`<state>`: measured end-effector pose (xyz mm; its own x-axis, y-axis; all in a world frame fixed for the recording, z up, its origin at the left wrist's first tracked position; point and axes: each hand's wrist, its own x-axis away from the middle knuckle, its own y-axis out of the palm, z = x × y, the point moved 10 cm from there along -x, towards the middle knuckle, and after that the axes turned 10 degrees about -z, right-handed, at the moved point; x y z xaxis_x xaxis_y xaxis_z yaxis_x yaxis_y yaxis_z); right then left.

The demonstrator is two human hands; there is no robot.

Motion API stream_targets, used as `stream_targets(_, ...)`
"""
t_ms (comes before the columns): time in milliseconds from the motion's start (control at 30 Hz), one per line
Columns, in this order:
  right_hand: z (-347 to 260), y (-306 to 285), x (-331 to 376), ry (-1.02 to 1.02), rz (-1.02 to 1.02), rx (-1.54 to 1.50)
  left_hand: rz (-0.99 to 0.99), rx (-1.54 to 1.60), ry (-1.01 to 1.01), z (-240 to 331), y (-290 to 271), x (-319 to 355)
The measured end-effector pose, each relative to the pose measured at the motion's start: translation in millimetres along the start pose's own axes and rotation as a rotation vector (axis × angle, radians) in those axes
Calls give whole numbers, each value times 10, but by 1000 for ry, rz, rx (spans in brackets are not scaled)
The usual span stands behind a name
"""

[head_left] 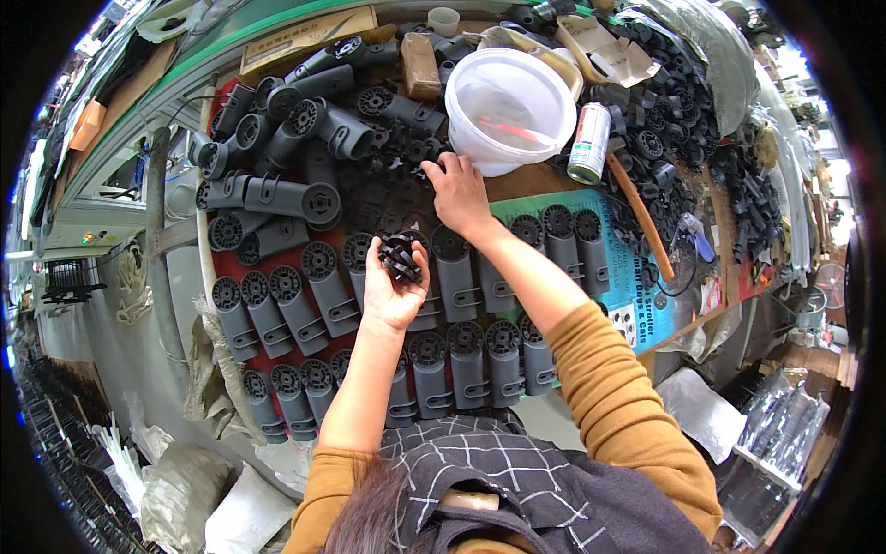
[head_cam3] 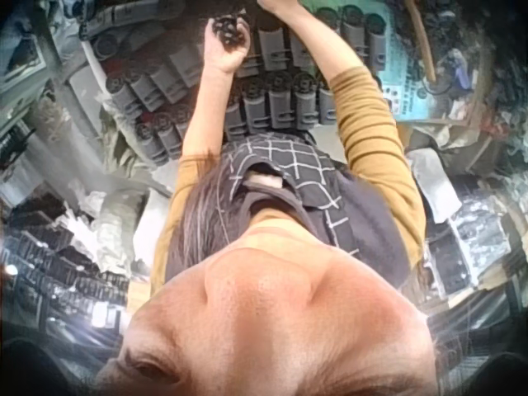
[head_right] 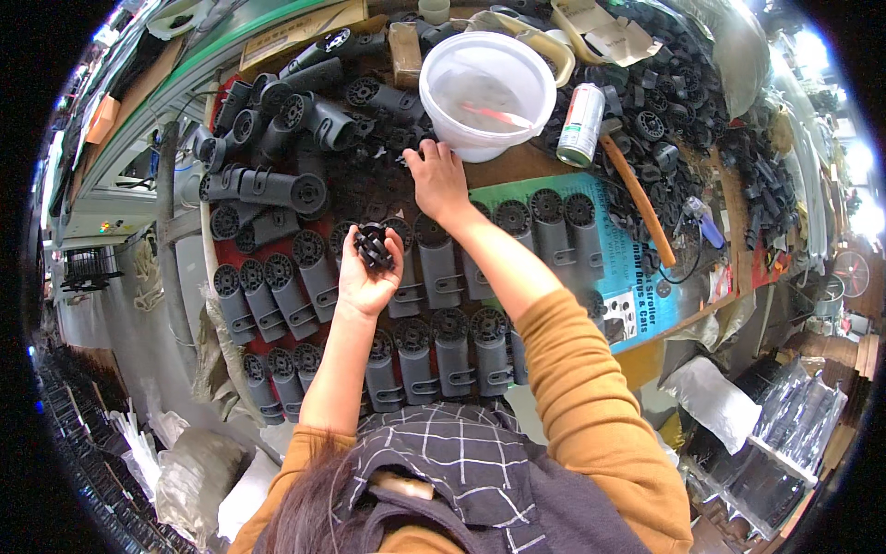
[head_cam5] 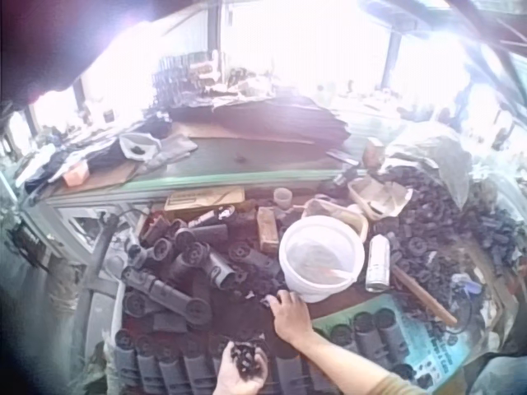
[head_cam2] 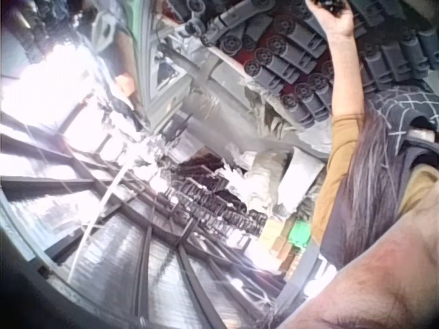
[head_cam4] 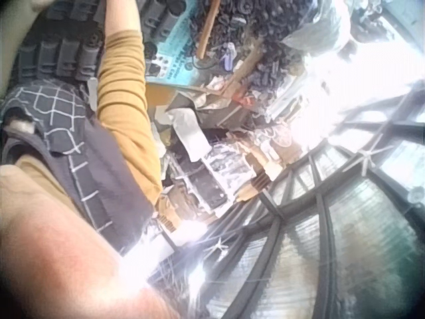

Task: The person retrieves small black plastic parts from a sack and cleans them one by one using a toothbrush and water from a bucket. After cleaning, the parts are placed into gray cylindrical holders arranged on a workbench.

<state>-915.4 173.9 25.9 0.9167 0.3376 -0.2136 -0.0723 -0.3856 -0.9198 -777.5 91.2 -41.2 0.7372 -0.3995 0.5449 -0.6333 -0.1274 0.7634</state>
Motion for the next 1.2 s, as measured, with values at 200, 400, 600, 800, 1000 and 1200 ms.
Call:
stream_targets(200, 34, 274, -210, -62, -97, 36, -7, -15, 18, 102, 59, 69)
stream_targets(400, -83, -352, -81, 45, 132, -315, 59, -103, 73, 167, 41, -2)
stream_targets(600, -552, -792, 705, 218, 30, -791, -21, -314, 110, 60, 280, -90)
stream_targets(800, -637, -1073, 868, 124, 60, -389, -233, -373, 18, -412, 511, -65)
stream_targets(1000, -524, -1421, 1106, 5, 101, -340, -294, -579, -64, -836, 676, 85)
stream_targets(1200, -678, -1697, 1360, -136, 52, -192, -153, -826, -155, -1044, 613, 204)
